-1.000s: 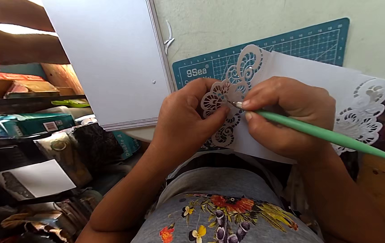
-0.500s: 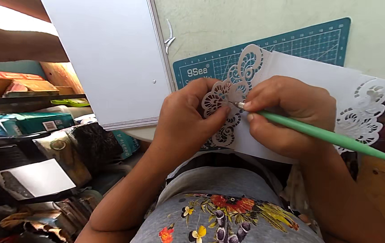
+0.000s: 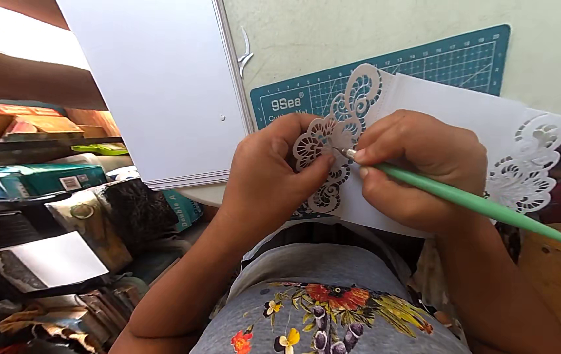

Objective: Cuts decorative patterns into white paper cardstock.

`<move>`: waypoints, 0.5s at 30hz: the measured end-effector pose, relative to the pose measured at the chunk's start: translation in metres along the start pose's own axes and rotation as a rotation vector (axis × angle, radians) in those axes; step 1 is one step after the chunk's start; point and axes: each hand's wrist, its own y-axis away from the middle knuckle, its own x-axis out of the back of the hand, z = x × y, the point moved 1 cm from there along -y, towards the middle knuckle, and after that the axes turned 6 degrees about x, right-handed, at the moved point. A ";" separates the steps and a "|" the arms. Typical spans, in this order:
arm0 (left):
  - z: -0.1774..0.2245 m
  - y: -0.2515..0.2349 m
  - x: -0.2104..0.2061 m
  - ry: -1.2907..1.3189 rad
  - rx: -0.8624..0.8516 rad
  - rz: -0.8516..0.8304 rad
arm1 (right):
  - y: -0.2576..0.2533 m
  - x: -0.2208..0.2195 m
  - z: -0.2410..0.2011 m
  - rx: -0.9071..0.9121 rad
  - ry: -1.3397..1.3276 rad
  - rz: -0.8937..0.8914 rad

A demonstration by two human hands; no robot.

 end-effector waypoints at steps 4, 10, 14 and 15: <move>0.000 0.000 0.000 0.014 0.012 0.001 | 0.000 0.000 0.001 0.004 -0.009 0.000; -0.001 0.000 -0.001 0.017 0.000 0.003 | 0.000 0.001 0.000 0.002 0.014 -0.007; -0.001 0.000 0.000 0.006 -0.006 0.005 | 0.000 -0.001 0.000 0.005 0.014 0.004; -0.001 0.000 -0.001 0.006 -0.004 0.003 | 0.000 0.000 0.000 0.005 0.018 0.002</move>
